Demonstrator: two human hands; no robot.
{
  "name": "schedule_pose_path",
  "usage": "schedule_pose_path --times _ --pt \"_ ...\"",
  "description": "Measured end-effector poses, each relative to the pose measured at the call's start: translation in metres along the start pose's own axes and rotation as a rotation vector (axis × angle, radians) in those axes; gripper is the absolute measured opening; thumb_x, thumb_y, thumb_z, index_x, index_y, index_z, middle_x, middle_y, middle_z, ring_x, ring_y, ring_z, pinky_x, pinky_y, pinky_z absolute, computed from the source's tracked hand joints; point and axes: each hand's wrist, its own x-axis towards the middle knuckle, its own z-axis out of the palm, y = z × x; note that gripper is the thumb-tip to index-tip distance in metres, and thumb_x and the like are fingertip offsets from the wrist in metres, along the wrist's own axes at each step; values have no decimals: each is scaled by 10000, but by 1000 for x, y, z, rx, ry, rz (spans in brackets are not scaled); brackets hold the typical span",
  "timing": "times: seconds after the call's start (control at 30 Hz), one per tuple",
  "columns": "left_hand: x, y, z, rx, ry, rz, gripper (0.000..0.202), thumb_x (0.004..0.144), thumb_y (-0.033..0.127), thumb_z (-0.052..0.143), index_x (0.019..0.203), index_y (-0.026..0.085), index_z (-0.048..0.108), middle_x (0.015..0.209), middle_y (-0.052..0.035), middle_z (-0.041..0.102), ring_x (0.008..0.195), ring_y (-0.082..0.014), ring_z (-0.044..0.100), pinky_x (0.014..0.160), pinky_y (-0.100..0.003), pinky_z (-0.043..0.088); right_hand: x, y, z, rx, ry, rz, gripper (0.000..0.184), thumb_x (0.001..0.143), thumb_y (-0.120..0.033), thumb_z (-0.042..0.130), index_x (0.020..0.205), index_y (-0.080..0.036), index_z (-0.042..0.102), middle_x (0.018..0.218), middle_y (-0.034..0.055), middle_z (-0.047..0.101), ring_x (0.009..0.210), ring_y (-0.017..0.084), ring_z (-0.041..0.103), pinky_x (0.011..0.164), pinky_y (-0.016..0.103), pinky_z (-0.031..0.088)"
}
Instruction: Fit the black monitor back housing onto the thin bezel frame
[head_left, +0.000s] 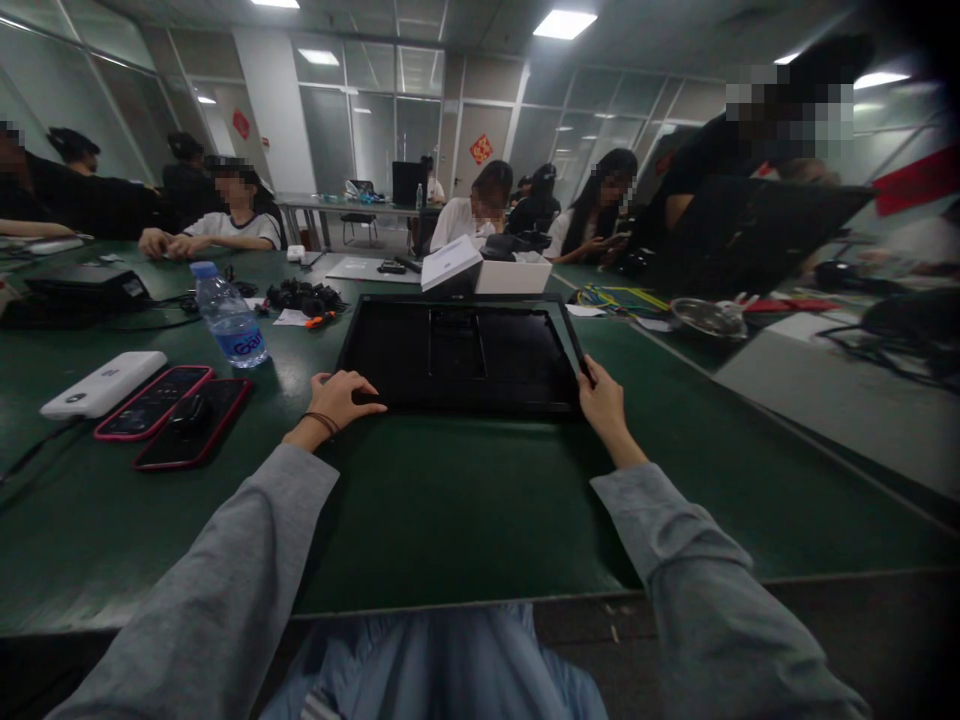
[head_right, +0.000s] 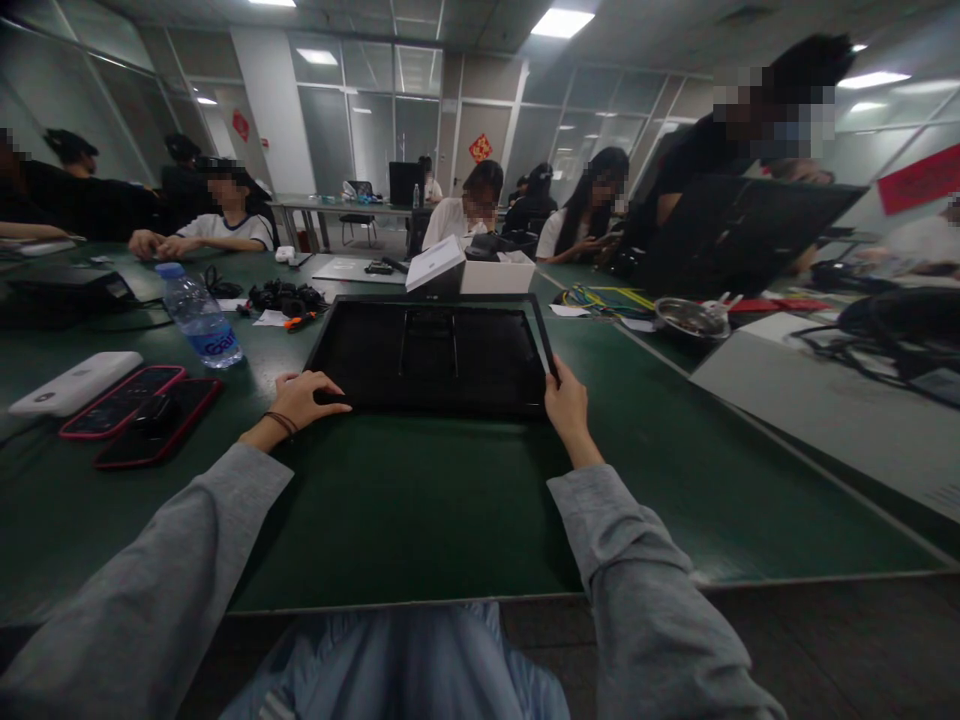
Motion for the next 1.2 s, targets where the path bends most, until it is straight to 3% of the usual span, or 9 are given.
schedule_pose_path --times 0.13,0.2,0.3,0.4,0.5,0.6,0.8,1.2 --pt "0 1 -2 5 -28 17 374 768 645 718 876 288 746 1052 -24 729 1099 -272 596 1084 -544 247 -2 4 3 -25 -31 22 520 903 -245 515 1401 -125 599 1388 153 633 1281 296 609 1125 481 444" --pt "-1 1 -2 5 -6 -3 364 819 638 667 940 305 756 1157 -35 710 1202 -292 547 1084 -545 274 -2 7 4 -23 -49 23 521 896 -257 520 1390 -114 607 1363 161 649 1256 292 628 1117 472 456" --pt "1 -3 -3 29 149 -140 467 862 605 625 1215 310 700 1422 -83 583 1368 -328 424 1084 -534 341 -3 11 6 -17 -68 17 525 886 -272 522 1375 -106 616 1340 167 663 1218 288 652 1099 466 474" --pt "5 -15 -2 60 282 -341 631 869 533 630 1397 192 581 1482 -173 520 1363 -347 457 1067 -497 412 -4 12 8 -51 -47 52 524 879 -289 519 1363 -118 625 1305 165 684 1194 294 661 1085 482 478" --pt "8 -28 -2 -24 207 -460 573 893 493 608 1342 136 623 1296 -177 667 1206 -306 613 1007 -425 481 -6 9 9 -121 -22 136 534 865 -312 533 1355 -126 631 1195 170 729 1114 311 687 1038 504 495" --pt "9 -32 -3 -67 125 -508 513 904 502 600 1259 143 689 1177 -144 738 1113 -288 677 957 -384 509 -7 3 9 -162 -12 152 519 869 -316 523 1345 -147 643 1143 161 742 1067 311 691 1004 502 501" --pt "8 -25 -7 -20 107 -474 464 926 484 561 1243 180 711 1156 -101 760 1078 -258 699 902 -327 518 -6 -7 9 -239 -15 180 517 916 -368 485 1386 -202 623 1160 158 731 1067 337 671 949 510 498" --pt "9 -24 -13 200 12 -418 490 964 489 428 1262 212 703 1143 -106 759 1068 -300 681 838 -351 497 -4 -4 10 -212 -15 166 509 902 -367 494 1349 -177 646 1138 156 738 1026 323 680 933 475 501"
